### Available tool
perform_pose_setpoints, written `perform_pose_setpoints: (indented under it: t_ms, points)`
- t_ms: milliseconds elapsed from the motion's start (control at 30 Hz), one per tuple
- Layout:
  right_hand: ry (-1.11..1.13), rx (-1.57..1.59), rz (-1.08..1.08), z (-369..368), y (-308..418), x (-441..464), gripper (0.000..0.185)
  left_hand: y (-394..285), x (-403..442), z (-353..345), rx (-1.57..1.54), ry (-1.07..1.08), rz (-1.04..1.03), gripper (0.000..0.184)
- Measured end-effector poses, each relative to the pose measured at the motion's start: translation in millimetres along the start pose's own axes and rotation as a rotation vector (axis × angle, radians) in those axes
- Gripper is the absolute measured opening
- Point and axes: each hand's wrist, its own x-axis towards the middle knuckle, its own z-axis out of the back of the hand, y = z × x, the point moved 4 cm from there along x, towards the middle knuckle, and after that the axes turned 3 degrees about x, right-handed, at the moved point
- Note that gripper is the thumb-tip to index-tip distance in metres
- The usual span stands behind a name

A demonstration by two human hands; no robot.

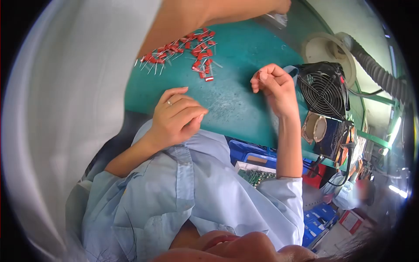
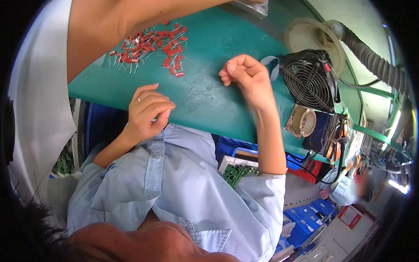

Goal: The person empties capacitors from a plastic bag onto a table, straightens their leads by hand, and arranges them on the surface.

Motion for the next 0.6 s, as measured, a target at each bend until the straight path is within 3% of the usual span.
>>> perform_pose_setpoints:
  t_ms: [100,600]
  points:
    - [0.141,0.386,0.013,9.4,-12.6,5.3,0.014,-1.3,1.4,-0.9,0.005,0.021,-0.001,0.009]
    - [0.403,0.672,-0.033,2.1,-12.6,2.9,0.020,-4.8,1.2,-5.1,0.066,0.004,0.001,0.007]
